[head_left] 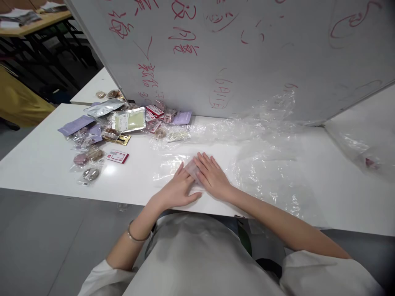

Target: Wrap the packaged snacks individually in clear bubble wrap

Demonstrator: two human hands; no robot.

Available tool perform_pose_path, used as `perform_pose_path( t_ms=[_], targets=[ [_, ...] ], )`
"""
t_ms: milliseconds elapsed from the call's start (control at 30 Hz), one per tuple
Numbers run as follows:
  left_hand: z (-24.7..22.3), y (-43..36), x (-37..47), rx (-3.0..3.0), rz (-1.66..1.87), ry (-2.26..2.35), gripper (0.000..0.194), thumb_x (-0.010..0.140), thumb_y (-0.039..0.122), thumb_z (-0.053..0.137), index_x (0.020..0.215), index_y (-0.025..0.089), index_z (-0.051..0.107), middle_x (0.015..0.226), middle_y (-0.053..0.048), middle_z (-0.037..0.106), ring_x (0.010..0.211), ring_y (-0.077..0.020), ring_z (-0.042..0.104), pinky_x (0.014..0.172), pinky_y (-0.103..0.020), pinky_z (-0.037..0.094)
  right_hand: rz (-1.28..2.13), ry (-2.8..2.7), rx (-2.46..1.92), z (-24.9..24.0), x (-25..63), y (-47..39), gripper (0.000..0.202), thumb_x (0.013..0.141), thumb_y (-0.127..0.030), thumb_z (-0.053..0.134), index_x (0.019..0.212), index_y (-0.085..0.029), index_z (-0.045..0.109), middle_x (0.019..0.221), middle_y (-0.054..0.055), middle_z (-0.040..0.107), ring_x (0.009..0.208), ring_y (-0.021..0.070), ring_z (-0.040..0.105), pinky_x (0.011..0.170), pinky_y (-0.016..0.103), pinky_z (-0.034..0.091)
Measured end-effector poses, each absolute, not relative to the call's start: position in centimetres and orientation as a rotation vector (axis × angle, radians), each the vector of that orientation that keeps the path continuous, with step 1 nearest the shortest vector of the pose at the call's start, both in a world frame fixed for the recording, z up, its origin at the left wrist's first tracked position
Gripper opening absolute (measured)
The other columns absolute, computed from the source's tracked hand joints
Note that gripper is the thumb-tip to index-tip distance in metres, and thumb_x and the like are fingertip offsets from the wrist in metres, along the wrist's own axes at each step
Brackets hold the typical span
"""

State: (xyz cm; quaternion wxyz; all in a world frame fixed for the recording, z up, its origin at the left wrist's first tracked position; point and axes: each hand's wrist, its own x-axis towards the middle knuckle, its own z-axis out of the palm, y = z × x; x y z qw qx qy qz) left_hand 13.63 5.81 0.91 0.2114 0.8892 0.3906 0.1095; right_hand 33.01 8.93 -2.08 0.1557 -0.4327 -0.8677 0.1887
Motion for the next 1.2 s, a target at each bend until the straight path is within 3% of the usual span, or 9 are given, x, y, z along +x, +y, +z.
perform_pose_path(
  t_ms=[233, 367, 500, 567, 733, 933, 1000, 1133, 1200],
  targets=[
    [1.0, 4.0, 6.5, 2.530, 0.373, 1.812, 0.053, 0.085, 0.011, 0.054, 0.136, 0.022, 0.055, 0.159, -0.015, 0.033, 0.152, -0.0382, 0.012, 0.119, -0.065, 0.011, 0.375, -2.602, -1.211, -2.2, 32.9, 8.7, 0.054, 0.105, -0.040, 0.030, 0.153, -0.017, 0.037, 0.163, 0.010, 0.022, 0.152, 0.0278, 0.011, 0.123, 0.054, 0.019],
    [1.1, 4.3, 8.8, 2.048, 0.636, 2.385, 0.067, 0.092, 0.039, 0.056, 0.148, 0.007, 0.039, 0.143, -0.031, 0.046, 0.136, -0.0467, 0.039, 0.104, -0.063, 0.037, 0.312, -2.679, -1.088, -1.9, 32.5, 8.6, 0.048, 0.104, -0.029, 0.033, 0.147, -0.015, 0.047, 0.157, 0.009, 0.038, 0.150, 0.0298, 0.024, 0.122, 0.055, 0.022],
    [1.1, 5.0, 12.6, 1.735, 0.741, 2.147, 0.066, 0.098, 0.048, 0.040, 0.149, 0.006, 0.035, 0.114, -0.020, 0.069, 0.110, -0.0351, 0.063, 0.093, -0.050, 0.049, 0.330, -2.657, -1.036, -2.0, 32.3, 8.5, 0.046, 0.100, -0.024, 0.040, 0.144, -0.017, 0.050, 0.155, 0.009, 0.041, 0.149, 0.0304, 0.026, 0.120, 0.058, 0.024],
    [0.8, 5.3, 14.3, 1.821, 0.792, 1.882, 0.057, 0.102, 0.043, 0.032, 0.148, 0.011, 0.037, 0.130, -0.019, 0.063, 0.119, -0.0308, 0.060, 0.099, -0.046, 0.048, 0.407, -2.614, -1.029, -2.1, 32.2, 8.5, 0.045, 0.098, -0.023, 0.045, 0.141, -0.016, 0.054, 0.150, 0.011, 0.048, 0.147, 0.0302, 0.030, 0.120, 0.057, 0.027],
    [-0.5, 5.7, 16.8, 2.387, 0.547, 1.389, 0.054, 0.105, 0.037, 0.027, 0.155, 0.016, 0.030, 0.162, -0.012, 0.027, 0.152, -0.0262, 0.018, 0.123, -0.051, 0.018, 0.746, -2.251, -1.223, -1.4, 33.3, 7.1, 0.049, 0.092, -0.025, 0.051, 0.141, -0.018, 0.053, 0.134, 0.010, 0.063, 0.125, 0.0252, 0.058, 0.100, 0.042, 0.053],
    [-1.2, 5.5, 16.7, 2.539, 0.283, 1.372, 0.052, 0.104, 0.038, 0.031, 0.155, 0.026, 0.031, 0.163, -0.010, 0.024, 0.151, -0.0259, 0.021, 0.122, -0.055, 0.018, 0.296, -2.154, -1.401, 1.2, 36.4, 3.9, 0.034, 0.097, -0.029, 0.044, 0.119, -0.019, 0.069, 0.126, 0.013, 0.068, 0.123, 0.0285, 0.060, 0.106, 0.048, 0.048],
    [-1.1, 5.6, 16.6, 2.540, 0.291, 1.348, 0.052, 0.103, 0.036, 0.034, 0.154, 0.025, 0.034, 0.163, -0.011, 0.024, 0.152, -0.0266, 0.019, 0.122, -0.056, 0.015, 0.191, -2.289, -1.275, 1.2, 36.6, 3.5, 0.052, 0.092, -0.044, 0.055, 0.134, -0.013, 0.059, 0.143, 0.017, 0.055, 0.139, 0.0339, 0.044, 0.115, 0.055, 0.036],
    [-0.2, 6.3, 16.0, 2.337, 0.344, 1.137, 0.053, 0.101, 0.036, 0.038, 0.153, 0.023, 0.035, 0.164, -0.010, 0.021, 0.153, -0.0238, 0.014, 0.123, -0.050, 0.020, 0.325, -2.586, -1.115, -1.1, 35.5, 3.1, 0.122, 0.069, -0.073, 0.068, 0.154, 0.002, 0.022, 0.160, 0.027, 0.020, 0.150, 0.0392, 0.015, 0.121, 0.059, 0.022],
    [0.7, 6.7, 15.5, 2.079, 0.442, 1.087, 0.050, 0.101, 0.038, 0.040, 0.149, 0.028, 0.040, 0.163, -0.006, 0.026, 0.152, -0.0229, 0.020, 0.121, -0.047, 0.026, 0.357, -2.601, -1.173, -2.5, 35.2, 2.6, 0.130, 0.065, -0.074, 0.071, 0.154, 0.005, 0.018, 0.160, 0.029, 0.016, 0.151, 0.0398, 0.010, 0.121, 0.059, 0.022]
  ],
)
